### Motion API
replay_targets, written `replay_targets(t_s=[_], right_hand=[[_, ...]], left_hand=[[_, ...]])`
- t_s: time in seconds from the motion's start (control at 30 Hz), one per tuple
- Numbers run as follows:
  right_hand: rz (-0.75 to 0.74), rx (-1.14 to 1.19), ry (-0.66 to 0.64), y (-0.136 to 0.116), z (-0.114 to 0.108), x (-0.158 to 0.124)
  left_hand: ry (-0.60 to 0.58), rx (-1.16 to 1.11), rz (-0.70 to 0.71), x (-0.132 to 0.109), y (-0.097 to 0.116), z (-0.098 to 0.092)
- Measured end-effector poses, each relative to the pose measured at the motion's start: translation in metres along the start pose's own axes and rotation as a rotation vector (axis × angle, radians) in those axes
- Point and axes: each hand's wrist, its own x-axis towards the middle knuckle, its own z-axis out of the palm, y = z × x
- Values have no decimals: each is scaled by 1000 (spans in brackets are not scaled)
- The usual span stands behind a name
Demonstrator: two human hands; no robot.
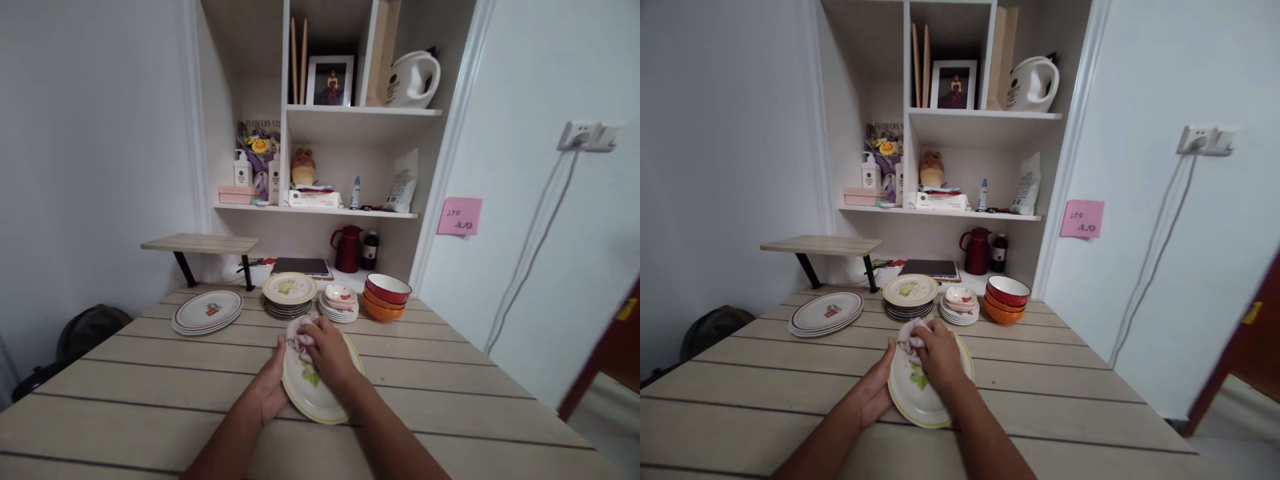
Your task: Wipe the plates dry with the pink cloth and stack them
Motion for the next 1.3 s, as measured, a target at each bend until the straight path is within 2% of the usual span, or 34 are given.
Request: replay_targets(t_s=[0.13, 0.27, 0.4, 0.5, 0.6, 0.73, 0.83, 0.97, 1.1, 1.2, 1.27, 1.3], right_hand=[[143, -77, -13, 29, -11, 3], [182, -105, -122, 46, -24, -11], [71, -73, -281, 35, -30, -23], [-104, 96, -373, 13, -20, -26], [-161, 240, -268, -6, 0, -21], [60, 49, -78, -11, 16, -2], [182, -70, -55, 3, 11, 7], [223, -143, -136, 26, -11, 2], [109, -141, -320, 31, -33, -17], [-64, -35, -477, 19, -36, -28], [-164, 77, -473, 5, -28, -29], [-176, 117, -412, -2, -21, -27]], left_hand=[[2, -18, 10, 3, -2, -11], [-9, -41, 75, 6, -4, -25], [-18, -65, 51, 5, -3, -28], [-21, -64, 21, 3, 0, -23], [14, -39, 46, 3, 1, -17], [44, -42, 53, 6, -1, -14], [23, -55, 41, 8, -2, -16], [-29, -71, 50, 8, -4, -23], [-61, -72, 66, 7, -5, -26], [-70, -55, 39, 5, -3, -23], [-60, -38, 24, 3, -2, -19], [-47, -31, 22, 3, -1, -17]])
